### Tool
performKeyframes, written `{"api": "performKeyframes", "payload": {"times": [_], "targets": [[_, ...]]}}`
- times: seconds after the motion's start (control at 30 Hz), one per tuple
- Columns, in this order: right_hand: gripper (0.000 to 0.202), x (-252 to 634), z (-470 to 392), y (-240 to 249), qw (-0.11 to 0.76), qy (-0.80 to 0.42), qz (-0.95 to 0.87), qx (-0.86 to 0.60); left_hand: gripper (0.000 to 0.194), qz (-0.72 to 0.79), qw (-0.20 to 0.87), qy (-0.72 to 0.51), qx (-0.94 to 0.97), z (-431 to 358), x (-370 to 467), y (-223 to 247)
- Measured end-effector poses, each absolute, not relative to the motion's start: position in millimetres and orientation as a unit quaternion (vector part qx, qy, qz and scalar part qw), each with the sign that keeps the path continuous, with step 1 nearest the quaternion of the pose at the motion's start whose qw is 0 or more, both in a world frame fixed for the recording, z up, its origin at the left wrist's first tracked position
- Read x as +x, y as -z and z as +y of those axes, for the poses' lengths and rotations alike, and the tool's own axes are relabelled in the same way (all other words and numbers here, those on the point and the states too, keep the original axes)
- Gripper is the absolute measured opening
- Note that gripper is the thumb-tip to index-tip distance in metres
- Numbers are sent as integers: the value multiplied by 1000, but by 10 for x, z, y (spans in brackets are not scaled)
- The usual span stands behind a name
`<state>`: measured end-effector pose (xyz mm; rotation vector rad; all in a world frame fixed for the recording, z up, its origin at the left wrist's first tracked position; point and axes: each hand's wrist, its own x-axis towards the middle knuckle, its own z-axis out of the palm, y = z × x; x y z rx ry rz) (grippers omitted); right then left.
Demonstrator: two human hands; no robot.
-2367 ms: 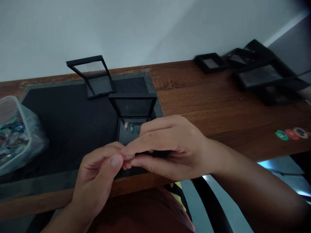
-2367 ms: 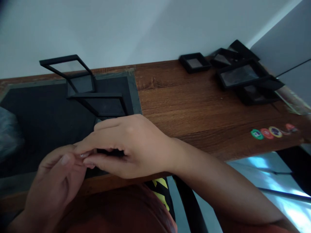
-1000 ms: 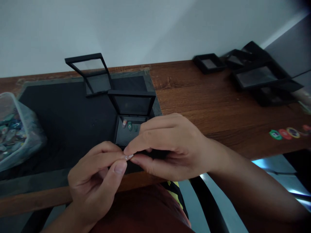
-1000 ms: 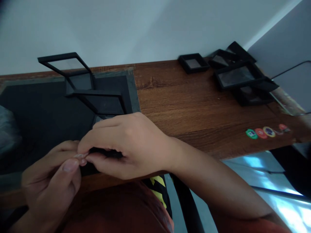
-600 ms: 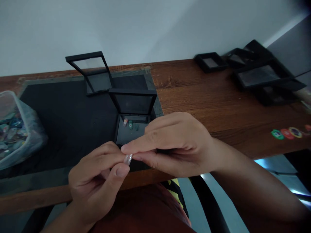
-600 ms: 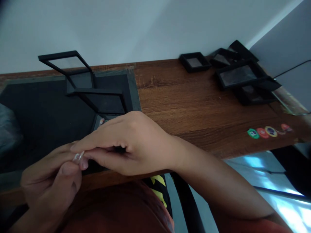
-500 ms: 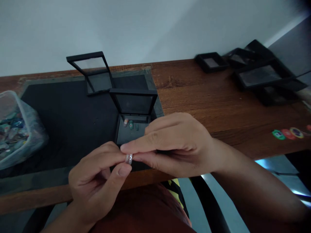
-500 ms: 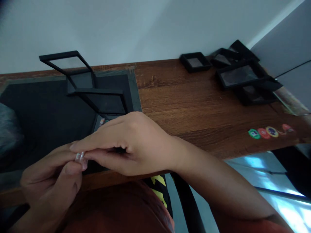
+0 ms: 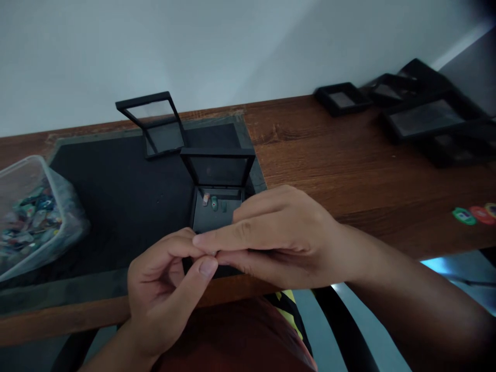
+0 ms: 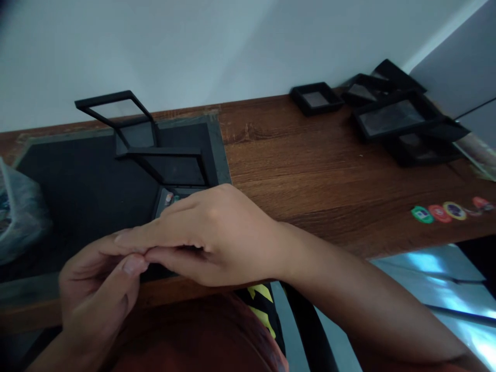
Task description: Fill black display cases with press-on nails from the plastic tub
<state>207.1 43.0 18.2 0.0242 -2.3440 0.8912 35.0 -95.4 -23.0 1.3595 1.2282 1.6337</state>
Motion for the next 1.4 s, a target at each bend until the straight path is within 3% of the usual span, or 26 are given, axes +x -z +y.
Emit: {"api": "performKeyframes", "payload": {"times": [0.27, 0.5, 0.8, 1.03, 1.17, 1.3, 1.4], "targets": [[31, 2070, 407, -198, 312, -369, -875, -19, 18, 494, 326, -625, 509, -968, 337, 222], [21, 2071, 425, -211, 312, -387, -867, -12, 20, 452, 381, -640, 491, -948, 343, 224], [30, 2095, 434, -239, 248, -438, -864, -2, 26, 503, 345, -596, 522, -976, 343, 215], [27, 2109, 450, -227, 248, -498, -831, 9, 21, 431, 387, -611, 540, -955, 328, 214], [30, 2102, 456, -218, 228, -484, -845, 18, 29, 419, 369, -626, 544, -953, 309, 253], [30, 2080, 460, -215, 270, -430, -861, 3, 30, 449, 337, -622, 546, -966, 296, 257], [19, 2070, 447, -238, 323, -415, -851, 0, 30, 436, 313, -630, 562, -966, 276, 247]]}}
